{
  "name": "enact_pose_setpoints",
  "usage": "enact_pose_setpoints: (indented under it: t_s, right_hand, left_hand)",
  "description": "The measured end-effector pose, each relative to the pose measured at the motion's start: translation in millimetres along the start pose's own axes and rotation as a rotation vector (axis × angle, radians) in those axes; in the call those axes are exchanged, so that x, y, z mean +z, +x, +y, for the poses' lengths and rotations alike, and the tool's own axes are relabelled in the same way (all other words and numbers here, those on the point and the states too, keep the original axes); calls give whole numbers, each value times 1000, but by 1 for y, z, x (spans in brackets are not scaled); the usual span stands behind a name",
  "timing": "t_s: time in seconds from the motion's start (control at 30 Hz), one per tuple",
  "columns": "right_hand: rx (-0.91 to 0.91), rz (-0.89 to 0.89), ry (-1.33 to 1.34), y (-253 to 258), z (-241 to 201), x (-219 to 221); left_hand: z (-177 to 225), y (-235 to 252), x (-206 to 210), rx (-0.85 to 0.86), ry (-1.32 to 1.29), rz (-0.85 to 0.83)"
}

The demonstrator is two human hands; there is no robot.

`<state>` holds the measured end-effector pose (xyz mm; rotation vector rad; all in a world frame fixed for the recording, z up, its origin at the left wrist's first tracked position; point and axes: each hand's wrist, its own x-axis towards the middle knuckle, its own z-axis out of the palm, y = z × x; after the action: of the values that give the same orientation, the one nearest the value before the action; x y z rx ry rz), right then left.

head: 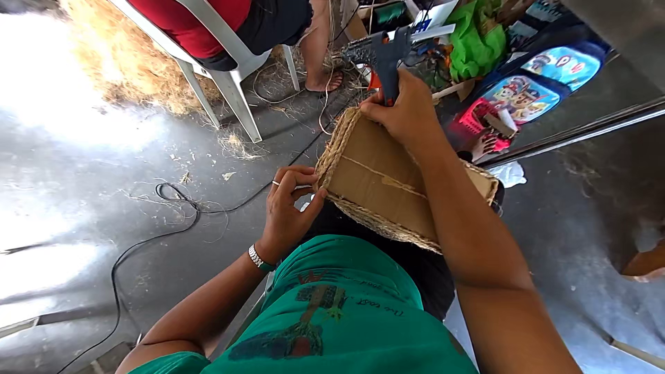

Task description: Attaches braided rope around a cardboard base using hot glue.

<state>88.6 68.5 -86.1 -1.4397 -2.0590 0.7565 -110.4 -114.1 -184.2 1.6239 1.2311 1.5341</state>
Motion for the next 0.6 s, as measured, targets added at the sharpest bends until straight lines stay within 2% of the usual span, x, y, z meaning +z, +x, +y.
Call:
enact_pose_setpoints:
  t_s: [0.4,0.6]
  right_hand:
    - [-8,33,-17,-3,2,1]
    - [-3,41,-24,-1,2,4]
  left_hand:
    - [-7,-1,21,-12,-39,150]
    - [-8,1,22,43,92,153]
